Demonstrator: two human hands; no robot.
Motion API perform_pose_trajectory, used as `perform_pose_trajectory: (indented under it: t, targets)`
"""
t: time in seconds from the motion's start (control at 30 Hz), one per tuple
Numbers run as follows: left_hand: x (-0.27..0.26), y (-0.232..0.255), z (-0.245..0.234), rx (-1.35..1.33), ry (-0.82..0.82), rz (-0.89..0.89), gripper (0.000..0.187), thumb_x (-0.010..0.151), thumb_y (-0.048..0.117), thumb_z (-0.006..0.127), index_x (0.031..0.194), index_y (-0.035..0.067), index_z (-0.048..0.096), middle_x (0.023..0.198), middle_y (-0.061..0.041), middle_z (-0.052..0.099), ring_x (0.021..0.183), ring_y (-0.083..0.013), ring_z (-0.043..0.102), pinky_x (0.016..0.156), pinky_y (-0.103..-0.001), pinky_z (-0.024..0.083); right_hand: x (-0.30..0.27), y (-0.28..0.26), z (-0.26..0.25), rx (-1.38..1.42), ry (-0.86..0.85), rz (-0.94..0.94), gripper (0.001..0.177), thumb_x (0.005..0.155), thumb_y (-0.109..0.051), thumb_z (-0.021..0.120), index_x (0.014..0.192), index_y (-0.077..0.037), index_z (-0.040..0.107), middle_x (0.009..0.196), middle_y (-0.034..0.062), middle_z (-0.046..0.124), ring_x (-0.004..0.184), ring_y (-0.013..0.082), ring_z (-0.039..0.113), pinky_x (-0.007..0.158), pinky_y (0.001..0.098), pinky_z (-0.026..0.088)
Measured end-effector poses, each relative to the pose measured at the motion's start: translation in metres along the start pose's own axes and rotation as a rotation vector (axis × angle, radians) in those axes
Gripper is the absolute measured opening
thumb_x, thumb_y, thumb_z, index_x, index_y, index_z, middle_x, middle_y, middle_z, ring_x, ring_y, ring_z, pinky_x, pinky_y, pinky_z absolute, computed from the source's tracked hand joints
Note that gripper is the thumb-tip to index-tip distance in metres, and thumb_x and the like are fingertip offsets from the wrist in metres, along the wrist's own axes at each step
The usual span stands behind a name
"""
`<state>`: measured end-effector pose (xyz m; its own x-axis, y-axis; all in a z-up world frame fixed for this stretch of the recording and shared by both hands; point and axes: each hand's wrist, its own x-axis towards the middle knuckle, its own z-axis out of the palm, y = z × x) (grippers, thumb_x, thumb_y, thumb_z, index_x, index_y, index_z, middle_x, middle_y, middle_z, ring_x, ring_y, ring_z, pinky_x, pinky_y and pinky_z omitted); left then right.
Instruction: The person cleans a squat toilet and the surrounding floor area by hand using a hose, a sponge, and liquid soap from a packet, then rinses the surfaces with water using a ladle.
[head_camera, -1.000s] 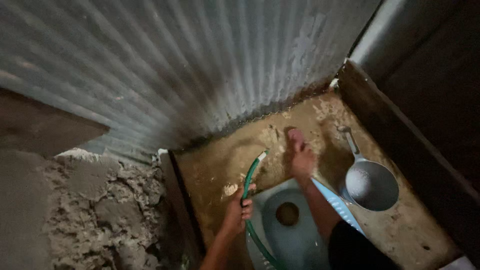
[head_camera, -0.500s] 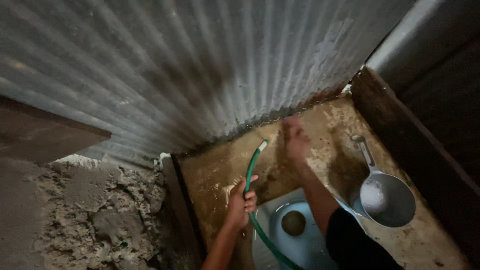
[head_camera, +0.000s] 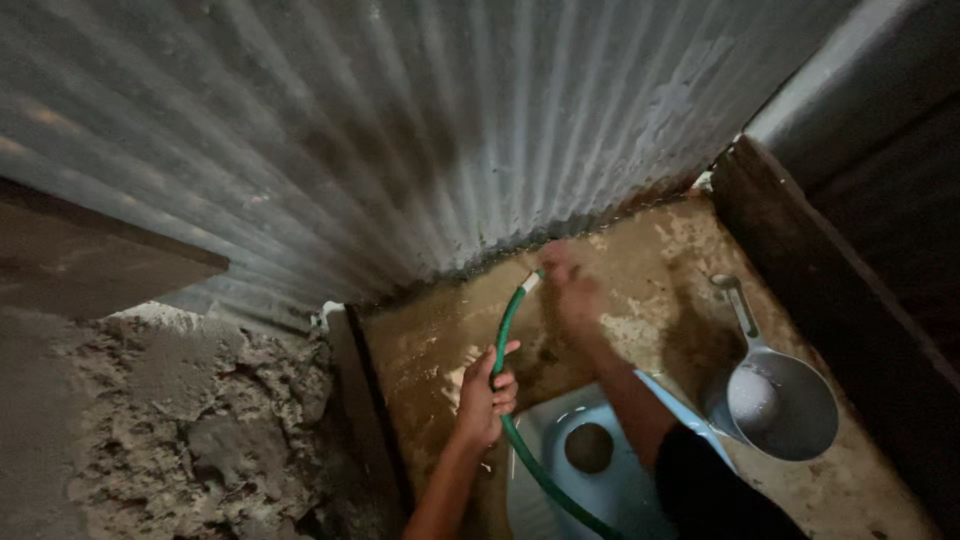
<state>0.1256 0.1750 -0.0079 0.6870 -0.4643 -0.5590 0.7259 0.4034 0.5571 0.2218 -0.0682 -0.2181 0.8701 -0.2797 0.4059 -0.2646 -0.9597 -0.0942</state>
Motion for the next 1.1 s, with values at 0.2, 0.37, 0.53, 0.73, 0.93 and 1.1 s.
perform_pose_trajectory:
  t: [0.2, 0.37, 0.53, 0.73, 0.93, 1.1]
  targets:
    - [0.003, -0.004, 0.004, -0.030, -0.048, -0.011, 0.051, 0.107, 0.039, 0.046, 0.139, 0.001, 0.057, 0.060, 0.006, 0.040, 0.043, -0.0052, 0.031, 0.037, -0.023, 0.025, 0.001, 0.045, -0.028, 0.209, -0.293, -0.068, 0.039, 0.099, -0.035, 0.052, 0.132, -0.016, 0.062, 0.127, 0.0202, 0.061, 0.108, 0.0374, 0.064, 0.092, 0.0540, 0.051]
    - [0.009, -0.008, 0.000, -0.002, -0.020, -0.036, 0.052, 0.106, 0.039, 0.046, 0.139, 0.001, 0.059, 0.059, 0.006, 0.039, 0.043, -0.0048, 0.031, 0.037, -0.023, 0.025, 0.002, 0.075, -0.037, 0.152, -0.187, 0.174, 0.048, 0.102, -0.044, 0.047, 0.137, -0.014, 0.059, 0.130, 0.0268, 0.058, 0.106, 0.0433, 0.062, 0.094, 0.0556, 0.049]
    - [0.030, -0.019, 0.021, -0.042, -0.153, -0.075, 0.051, 0.107, 0.039, 0.047, 0.141, 0.002, 0.056, 0.062, 0.005, 0.041, 0.043, -0.0053, 0.030, 0.037, -0.023, 0.025, -0.028, 0.059, -0.031, 0.065, -0.290, 0.037, 0.051, 0.095, -0.047, 0.048, 0.137, -0.021, 0.056, 0.138, 0.0236, 0.053, 0.113, 0.0438, 0.058, 0.095, 0.0555, 0.046]
    - [0.033, -0.014, 0.027, -0.056, -0.139, -0.107, 0.053, 0.106, 0.041, 0.048, 0.142, 0.003, 0.056, 0.061, 0.006, 0.040, 0.043, -0.0050, 0.030, 0.036, -0.022, 0.024, 0.001, 0.106, -0.024, -0.055, -0.240, 0.131, 0.048, 0.102, -0.037, 0.048, 0.145, -0.016, 0.051, 0.132, 0.0203, 0.058, 0.114, 0.0384, 0.058, 0.098, 0.0562, 0.045]
    - [0.033, -0.013, 0.017, 0.001, -0.089, -0.085, 0.054, 0.106, 0.042, 0.047, 0.142, 0.003, 0.056, 0.061, 0.005, 0.040, 0.044, -0.0055, 0.031, 0.038, -0.023, 0.026, -0.014, 0.044, -0.037, -0.102, -0.201, 0.085, 0.052, 0.090, -0.023, 0.060, 0.141, -0.013, 0.054, 0.119, 0.0224, 0.063, 0.104, 0.0394, 0.059, 0.085, 0.0569, 0.048]
    - [0.028, -0.021, 0.019, -0.050, -0.122, -0.073, 0.053, 0.108, 0.041, 0.047, 0.143, 0.002, 0.055, 0.061, 0.006, 0.039, 0.045, -0.0052, 0.031, 0.039, -0.022, 0.026, -0.034, 0.043, -0.070, 0.196, -0.194, -0.226, 0.054, 0.079, -0.029, 0.068, 0.131, -0.022, 0.061, 0.122, 0.0205, 0.064, 0.110, 0.0434, 0.060, 0.090, 0.0567, 0.049]
